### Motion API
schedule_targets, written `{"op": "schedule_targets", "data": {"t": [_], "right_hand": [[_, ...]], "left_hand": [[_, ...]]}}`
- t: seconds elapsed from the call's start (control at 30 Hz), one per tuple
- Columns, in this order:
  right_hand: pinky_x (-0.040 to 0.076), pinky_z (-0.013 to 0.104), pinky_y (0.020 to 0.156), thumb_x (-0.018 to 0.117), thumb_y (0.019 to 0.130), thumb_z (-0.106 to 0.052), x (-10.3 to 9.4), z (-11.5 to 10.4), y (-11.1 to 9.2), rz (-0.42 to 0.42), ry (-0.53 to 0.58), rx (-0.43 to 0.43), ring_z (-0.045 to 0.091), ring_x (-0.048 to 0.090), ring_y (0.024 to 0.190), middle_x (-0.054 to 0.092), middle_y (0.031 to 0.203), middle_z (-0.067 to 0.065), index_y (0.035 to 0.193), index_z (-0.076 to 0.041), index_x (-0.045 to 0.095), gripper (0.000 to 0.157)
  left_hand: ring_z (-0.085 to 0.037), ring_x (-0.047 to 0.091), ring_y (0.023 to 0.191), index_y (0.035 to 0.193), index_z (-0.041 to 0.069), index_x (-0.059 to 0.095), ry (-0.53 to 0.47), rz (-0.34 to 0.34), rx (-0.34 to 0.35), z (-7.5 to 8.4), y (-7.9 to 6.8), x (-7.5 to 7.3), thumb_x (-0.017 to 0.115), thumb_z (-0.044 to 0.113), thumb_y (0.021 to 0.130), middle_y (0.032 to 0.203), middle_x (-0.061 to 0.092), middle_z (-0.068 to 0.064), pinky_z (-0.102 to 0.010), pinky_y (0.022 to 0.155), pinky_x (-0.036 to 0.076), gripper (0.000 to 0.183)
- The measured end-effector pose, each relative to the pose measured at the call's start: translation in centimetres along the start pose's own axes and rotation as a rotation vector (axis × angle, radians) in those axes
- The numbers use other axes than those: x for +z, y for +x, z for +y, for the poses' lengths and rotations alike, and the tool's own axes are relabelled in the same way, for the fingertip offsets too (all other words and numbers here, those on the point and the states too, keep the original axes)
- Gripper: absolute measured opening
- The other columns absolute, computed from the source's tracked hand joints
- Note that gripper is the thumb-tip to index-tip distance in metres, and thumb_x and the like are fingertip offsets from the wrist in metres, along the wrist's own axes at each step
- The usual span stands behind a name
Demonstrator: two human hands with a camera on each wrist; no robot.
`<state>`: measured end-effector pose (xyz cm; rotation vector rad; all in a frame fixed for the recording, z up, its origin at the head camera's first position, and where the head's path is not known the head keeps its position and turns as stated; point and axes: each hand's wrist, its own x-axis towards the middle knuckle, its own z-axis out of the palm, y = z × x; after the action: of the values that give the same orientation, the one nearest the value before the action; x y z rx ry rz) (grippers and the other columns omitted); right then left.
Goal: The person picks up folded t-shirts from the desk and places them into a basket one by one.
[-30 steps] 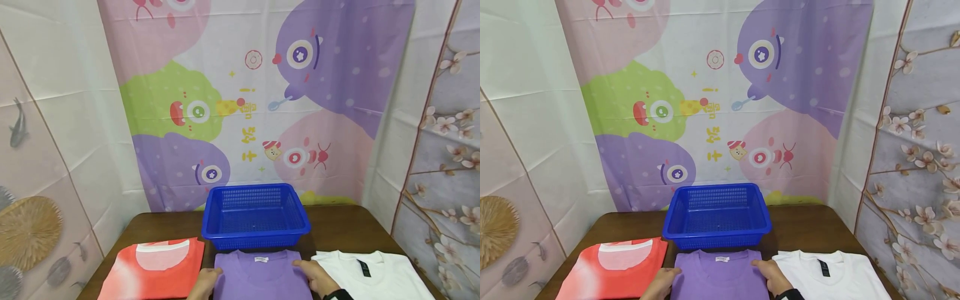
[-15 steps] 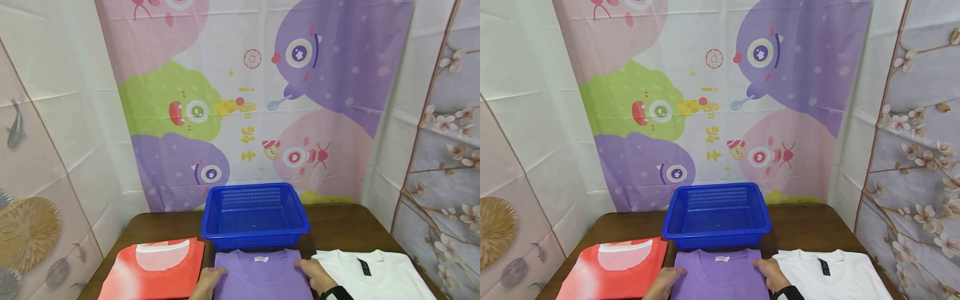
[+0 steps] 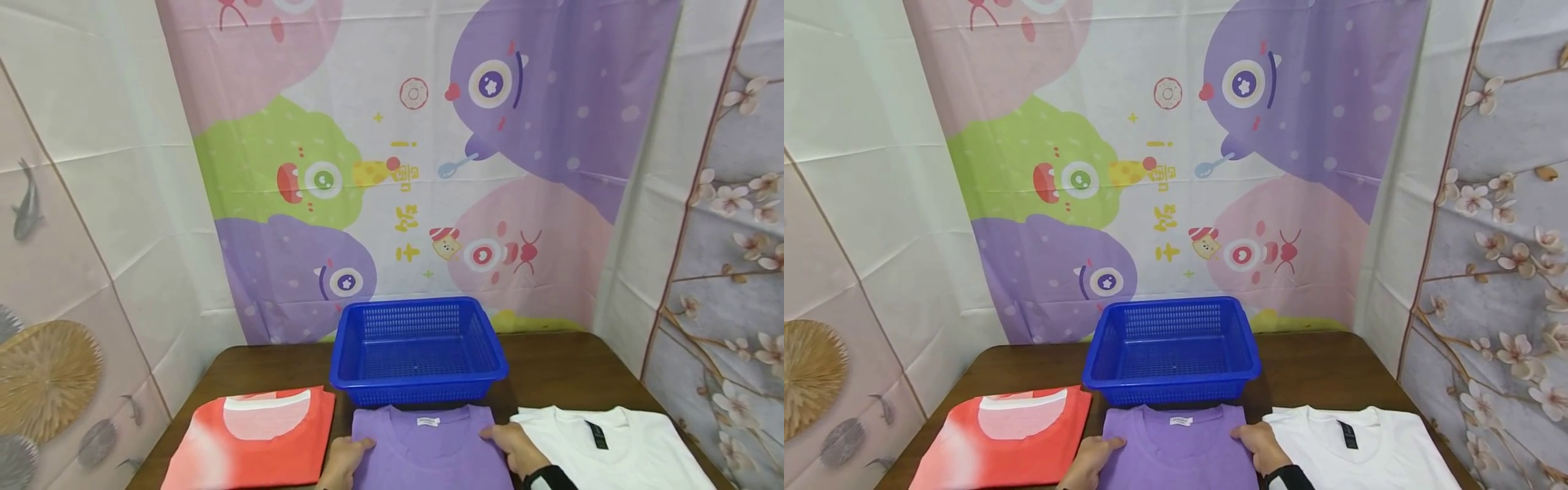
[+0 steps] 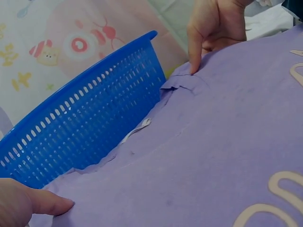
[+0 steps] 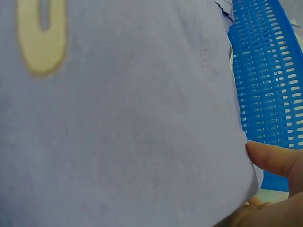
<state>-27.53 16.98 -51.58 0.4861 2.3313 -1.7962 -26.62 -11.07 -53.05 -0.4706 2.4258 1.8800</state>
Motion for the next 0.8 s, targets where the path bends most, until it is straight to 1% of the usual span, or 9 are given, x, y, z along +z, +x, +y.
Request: {"op": "schedule_targets", "data": {"t": [0.1, 0.17, 0.27, 0.37, 0.4, 0.43, 0.57, 0.7, 0.8], "right_hand": [[0.053, 0.048, 0.087, 0.062, 0.077, -0.004, 0.0, 0.0, 0.0, 0.003, -0.020, -0.007, 0.034, 0.059, 0.090, 0.045, 0.121, 0.045, 0.121, 0.032, 0.034, 0.064], [0.054, 0.047, 0.084, 0.062, 0.077, -0.004, 0.0, 0.0, 0.0, 0.002, -0.022, -0.010, 0.033, 0.060, 0.087, 0.050, 0.115, 0.043, 0.116, 0.031, 0.039, 0.057], [0.055, 0.045, 0.080, 0.062, 0.078, -0.003, 0.0, -0.1, 0.0, -0.001, -0.009, -0.017, 0.029, 0.061, 0.082, 0.056, 0.106, 0.039, 0.111, 0.029, 0.046, 0.049], [0.055, 0.044, 0.078, 0.061, 0.079, -0.003, 0.1, -0.2, -0.1, -0.005, 0.004, -0.024, 0.028, 0.061, 0.080, 0.058, 0.104, 0.038, 0.111, 0.028, 0.047, 0.046], [0.055, 0.044, 0.078, 0.061, 0.079, -0.002, 0.1, -0.2, -0.1, -0.005, 0.007, -0.027, 0.027, 0.062, 0.080, 0.058, 0.104, 0.038, 0.111, 0.028, 0.047, 0.046], [0.055, 0.044, 0.078, 0.062, 0.079, -0.002, 0.1, -0.3, -0.1, -0.004, 0.006, -0.028, 0.027, 0.061, 0.080, 0.058, 0.105, 0.038, 0.111, 0.028, 0.048, 0.046], [0.055, 0.043, 0.080, 0.062, 0.080, -0.003, 0.1, -0.5, -0.3, -0.009, -0.001, -0.031, 0.027, 0.061, 0.082, 0.054, 0.113, 0.041, 0.114, 0.027, 0.049, 0.047], [0.055, 0.043, 0.080, 0.061, 0.081, -0.004, 0.1, -0.8, -0.7, -0.018, -0.009, -0.038, 0.027, 0.061, 0.084, 0.055, 0.113, 0.039, 0.114, 0.025, 0.050, 0.045], [0.055, 0.041, 0.079, 0.061, 0.082, -0.004, 0.0, -1.0, -0.9, -0.019, 0.000, -0.050, 0.026, 0.062, 0.083, 0.060, 0.106, 0.034, 0.112, 0.023, 0.053, 0.042]], "left_hand": [[-0.032, 0.065, 0.085, 0.112, -0.024, 0.053, -0.021, -0.003, 0.018, -0.5, 0.4, 0.2, 0.064, 0.012, 0.083, 0.099, 0.066, -0.033, -0.050, 0.079, 0.052, 0.048], [-0.029, 0.066, 0.082, 0.112, -0.023, 0.055, -0.034, -0.012, 0.046, -1.0, 0.9, 0.2, 0.067, 0.017, 0.083, 0.095, 0.068, -0.029, -0.045, 0.074, 0.053, 0.050], [-0.027, 0.066, 0.079, 0.110, -0.022, 0.057, -0.050, -0.007, 0.078, -1.3, 1.1, 0.3, 0.069, 0.019, 0.082, 0.094, 0.069, -0.028, -0.043, 0.072, 0.054, 0.050], [-0.030, 0.066, 0.082, 0.110, -0.023, 0.056, -0.035, -0.002, 0.073, -0.7, 0.8, 0.3, 0.066, 0.016, 0.083, 0.096, 0.068, -0.031, -0.046, 0.074, 0.054, 0.048], [-0.032, 0.066, 0.085, 0.111, -0.023, 0.056, -0.030, 0.012, 0.060, -0.2, 0.3, 0.3, 0.065, 0.012, 0.082, 0.100, 0.066, -0.033, -0.049, 0.077, 0.053, 0.046], [-0.034, 0.066, 0.086, 0.111, -0.023, 0.055, -0.019, 0.013, 0.055, 0.1, 0.1, 0.3, 0.064, 0.011, 0.083, 0.101, 0.066, -0.034, -0.050, 0.078, 0.053, 0.046], [-0.035, 0.065, 0.088, 0.112, -0.024, 0.054, 0.002, 0.011, 0.046, 1.1, -0.7, 0.1, 0.062, 0.009, 0.084, 0.103, 0.065, -0.036, -0.051, 0.080, 0.052, 0.044], [-0.033, 0.066, 0.088, 0.114, -0.023, 0.054, 0.002, -0.002, 0.069, 1.6, -1.3, -0.2, 0.062, 0.010, 0.085, 0.103, 0.066, -0.035, -0.050, 0.078, 0.053, 0.045], [-0.032, 0.066, 0.088, 0.115, -0.022, 0.054, 0.002, -0.011, 0.092, 1.8, -1.6, -0.3, 0.061, 0.011, 0.086, 0.104, 0.066, -0.034, -0.049, 0.077, 0.053, 0.045]]}}
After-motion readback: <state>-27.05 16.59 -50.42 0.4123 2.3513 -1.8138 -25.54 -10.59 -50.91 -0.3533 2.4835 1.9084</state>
